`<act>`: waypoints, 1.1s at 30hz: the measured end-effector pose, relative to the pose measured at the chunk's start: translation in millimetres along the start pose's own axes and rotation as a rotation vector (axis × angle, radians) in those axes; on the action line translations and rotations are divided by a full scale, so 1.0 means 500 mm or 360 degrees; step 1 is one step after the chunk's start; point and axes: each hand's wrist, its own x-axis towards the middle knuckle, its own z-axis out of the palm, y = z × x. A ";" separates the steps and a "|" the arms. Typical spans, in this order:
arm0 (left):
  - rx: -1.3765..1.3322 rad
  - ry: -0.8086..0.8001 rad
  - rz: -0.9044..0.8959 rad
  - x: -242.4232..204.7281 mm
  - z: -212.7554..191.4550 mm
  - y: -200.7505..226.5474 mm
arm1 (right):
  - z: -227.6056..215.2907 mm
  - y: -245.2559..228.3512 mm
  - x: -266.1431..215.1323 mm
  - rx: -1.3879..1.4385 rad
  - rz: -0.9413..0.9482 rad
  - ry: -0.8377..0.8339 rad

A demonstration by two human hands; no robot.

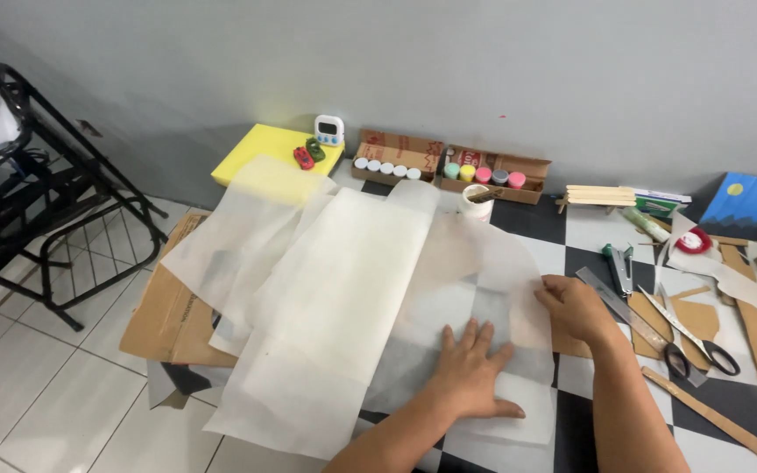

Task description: Measuring and organizing cardboard pieces on a table using a ruler.

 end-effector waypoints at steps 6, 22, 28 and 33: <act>-0.0847 -0.0077 0.0044 0.034 -0.064 -0.041 | -0.023 0.126 0.036 -0.0061 0.0065 0.0255; -0.0010 0.0412 -0.0478 0.062 -0.074 -0.212 | 0.017 0.051 0.013 -0.0182 0.0089 0.0143; -0.0023 0.0316 -0.0653 0.044 -0.095 -0.217 | 0.045 -0.005 -0.004 -0.0435 -0.0085 0.0328; -0.0031 0.0373 -0.0734 0.037 -0.104 -0.168 | -0.004 -0.057 -0.051 -0.0371 -0.0005 0.0107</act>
